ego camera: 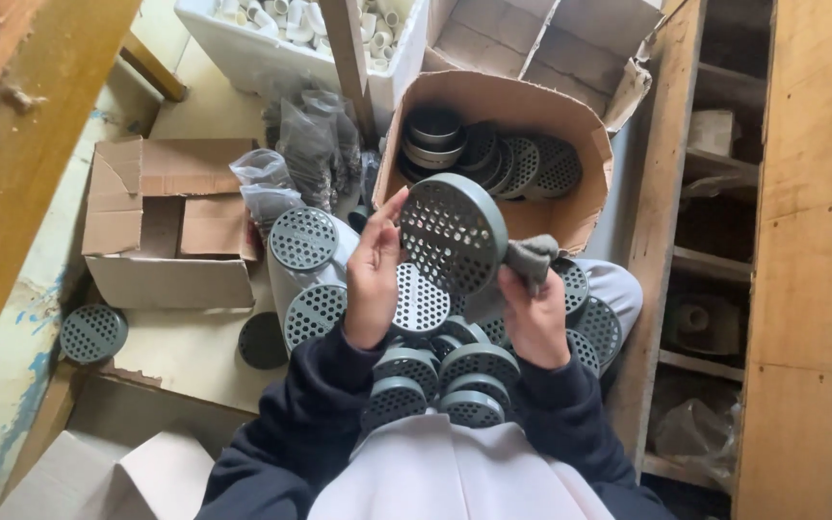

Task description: The person sits cross-legged on the floor and repeatedly picks up gray circular perforated parts from a cardboard box. Using a gray cloth, they wipe each part and place it back into the box. The process is repeated for several parts.

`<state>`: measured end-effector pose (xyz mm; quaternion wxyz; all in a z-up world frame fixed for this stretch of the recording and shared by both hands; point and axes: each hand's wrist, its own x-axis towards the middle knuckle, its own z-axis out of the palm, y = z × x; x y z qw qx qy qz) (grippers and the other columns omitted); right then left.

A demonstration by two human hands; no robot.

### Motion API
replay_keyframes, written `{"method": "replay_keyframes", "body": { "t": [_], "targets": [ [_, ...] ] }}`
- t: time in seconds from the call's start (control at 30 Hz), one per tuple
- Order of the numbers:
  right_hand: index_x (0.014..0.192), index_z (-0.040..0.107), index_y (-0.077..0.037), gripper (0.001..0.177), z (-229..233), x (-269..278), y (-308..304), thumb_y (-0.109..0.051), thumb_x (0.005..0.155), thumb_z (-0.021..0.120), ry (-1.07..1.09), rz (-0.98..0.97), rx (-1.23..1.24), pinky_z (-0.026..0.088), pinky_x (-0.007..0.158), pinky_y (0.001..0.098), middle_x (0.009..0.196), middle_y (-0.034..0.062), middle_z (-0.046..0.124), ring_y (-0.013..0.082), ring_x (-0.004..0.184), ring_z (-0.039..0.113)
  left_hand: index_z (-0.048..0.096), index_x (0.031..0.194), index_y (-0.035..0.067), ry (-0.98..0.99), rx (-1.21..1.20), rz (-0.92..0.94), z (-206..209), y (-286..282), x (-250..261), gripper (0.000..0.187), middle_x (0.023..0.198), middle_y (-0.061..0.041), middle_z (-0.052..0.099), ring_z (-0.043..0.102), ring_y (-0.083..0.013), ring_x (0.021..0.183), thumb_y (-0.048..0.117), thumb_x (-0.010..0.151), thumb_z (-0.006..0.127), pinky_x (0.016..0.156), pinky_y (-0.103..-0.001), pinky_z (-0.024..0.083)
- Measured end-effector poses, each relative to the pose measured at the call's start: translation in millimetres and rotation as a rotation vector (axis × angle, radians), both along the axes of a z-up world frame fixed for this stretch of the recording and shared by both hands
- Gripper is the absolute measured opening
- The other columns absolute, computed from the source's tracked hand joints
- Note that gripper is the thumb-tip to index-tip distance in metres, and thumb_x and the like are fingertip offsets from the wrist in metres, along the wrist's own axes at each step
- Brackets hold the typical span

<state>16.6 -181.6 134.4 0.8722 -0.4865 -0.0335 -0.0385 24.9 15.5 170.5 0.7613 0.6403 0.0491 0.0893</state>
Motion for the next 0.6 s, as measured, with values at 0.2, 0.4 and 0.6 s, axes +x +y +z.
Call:
{"method": "replay_keyframes", "body": {
  "t": [0.2,0.4,0.6],
  "targets": [
    [0.131,0.071,-0.005,0.046,37.6,-26.6,44.2,-0.003,0.085,0.071,-0.629,-0.038,-0.904,0.047,0.109,0.0497,0.133,0.0198,0.068,0.0394,0.126,0.064,0.003,0.167,0.021,-0.205,-0.663,-0.349,-19.9,-33.5,-4.1,0.087,0.150,-0.023,0.046,0.065,-0.0144,0.107,0.059,0.098,0.040,0.089,-0.023,0.057],
    [0.134,0.066,0.001,0.043,51.0,-8.1,47.6,-0.025,0.104,0.048,-0.864,-0.227,-1.284,0.024,0.122,0.0555,0.137,0.0183,0.066,0.0345,0.131,0.062,0.014,0.166,0.015,-0.290,-0.770,-0.471,-14.6,-29.4,-15.4,0.066,0.174,0.002,0.009,0.022,-0.0238,0.155,0.042,0.109,0.035,0.129,-0.045,0.015],
    [0.125,0.070,0.001,0.040,57.7,-30.8,54.5,-0.023,0.098,0.053,-0.881,-0.436,-1.521,0.027,0.122,0.0559,0.124,0.0144,0.073,0.0264,0.118,0.070,-0.007,0.166,0.021,-0.485,-0.712,-0.475,-13.3,-17.9,1.4,0.084,0.168,-0.021,0.024,0.022,-0.0344,0.155,0.049,0.104,0.043,0.128,-0.054,0.015]
  ]
}}
